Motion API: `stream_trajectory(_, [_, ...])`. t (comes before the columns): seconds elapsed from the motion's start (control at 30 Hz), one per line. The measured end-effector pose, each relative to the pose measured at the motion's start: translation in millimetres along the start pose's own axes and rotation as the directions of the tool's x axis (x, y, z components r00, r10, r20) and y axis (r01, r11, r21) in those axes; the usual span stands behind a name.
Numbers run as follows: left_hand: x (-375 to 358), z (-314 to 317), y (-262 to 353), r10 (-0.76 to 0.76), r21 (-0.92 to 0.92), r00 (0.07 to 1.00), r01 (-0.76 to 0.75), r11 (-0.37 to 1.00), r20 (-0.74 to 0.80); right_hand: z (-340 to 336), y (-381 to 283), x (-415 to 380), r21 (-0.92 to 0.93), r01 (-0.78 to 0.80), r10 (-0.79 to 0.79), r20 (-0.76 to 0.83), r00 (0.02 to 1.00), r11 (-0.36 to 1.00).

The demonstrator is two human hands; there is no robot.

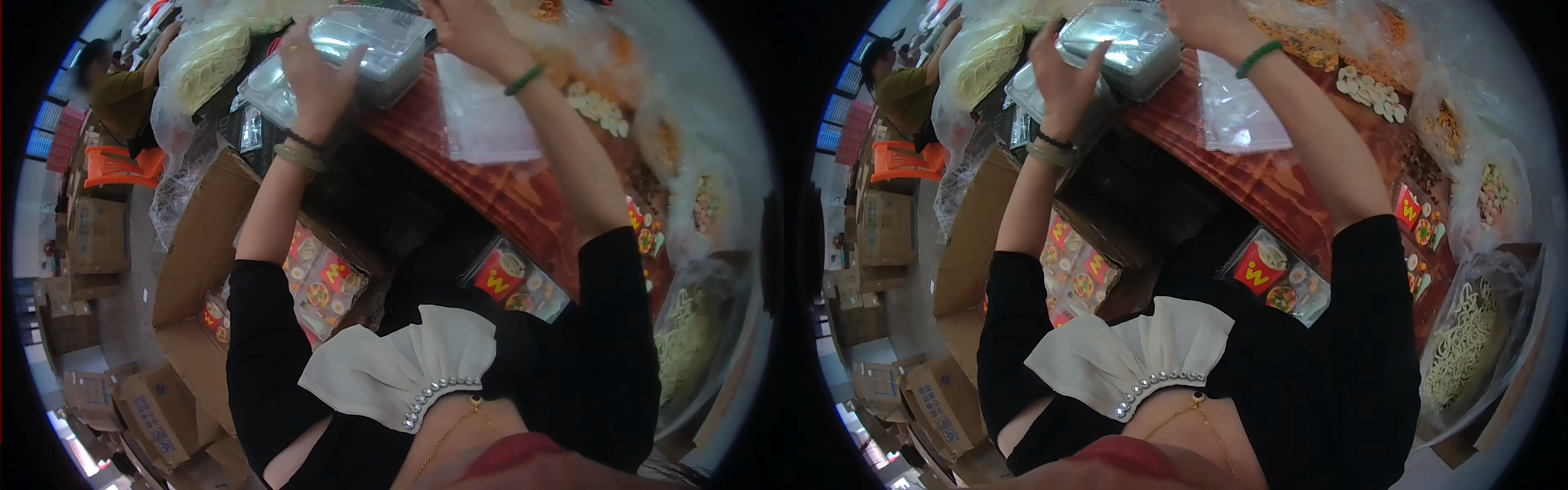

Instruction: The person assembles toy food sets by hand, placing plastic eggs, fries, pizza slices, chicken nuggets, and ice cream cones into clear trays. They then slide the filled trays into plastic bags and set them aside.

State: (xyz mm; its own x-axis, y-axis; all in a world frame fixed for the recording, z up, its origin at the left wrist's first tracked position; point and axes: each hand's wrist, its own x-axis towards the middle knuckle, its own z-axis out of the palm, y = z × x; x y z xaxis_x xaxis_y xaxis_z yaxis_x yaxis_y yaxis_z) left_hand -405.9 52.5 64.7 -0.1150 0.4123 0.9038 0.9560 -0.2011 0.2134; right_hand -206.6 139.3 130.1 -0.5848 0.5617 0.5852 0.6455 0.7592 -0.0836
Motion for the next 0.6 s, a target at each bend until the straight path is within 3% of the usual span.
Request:
stream_trajectory(0.07, [24,-9,21,-0.072,-0.041,0.991,0.068,0.997,-0.117,-48,22,-14,0.058,0.003,-0.005,0.027,1.0,0.998])
stream_trajectory(0.13, [40,23,17,-0.024,-0.353,0.985,-0.038,0.935,-0.17,-92,40,-34,0.103,0.003,-0.013,0.088,0.996,0.995])
stream_trajectory(0.2, [50,47,29,-0.023,-0.5,0.98,-0.08,0.862,-0.197,-133,57,-58,0.126,0.0,-0.021,0.166,0.986,0.992])
stream_trajectory(0.23, [55,52,21,-0.123,-0.732,0.946,0.312,0.606,0.301,-150,64,-73,0.13,-0.013,-0.014,0.209,0.978,0.991])
stream_trajectory(0.27, [53,55,51,0.001,-0.799,0.846,0.503,0.331,0.533,-167,70,-91,0.129,-0.028,-0.007,0.26,0.966,0.991])
stream_trajectory(0.3, [50,59,81,0.125,-0.691,0.68,0.718,0.09,0.723,-183,77,-109,0.127,-0.058,0.014,0.319,0.948,0.99])
stream_trajectory(0.4, [16,77,162,0.225,-0.496,0.492,0.867,-0.044,0.841,-218,87,-179,0.078,-0.163,0.11,0.456,0.883,0.983])
stream_trajectory(0.5, [-34,94,239,0.426,-0.259,0.377,0.915,-0.309,0.822,-229,96,-240,0.014,-0.211,0.168,0.551,0.817,0.977])
stream_trajectory(0.6, [-74,91,309,0.456,-0.012,0.162,0.949,-0.314,0.875,-225,99,-296,-0.077,-0.197,0.204,0.588,0.782,0.977])
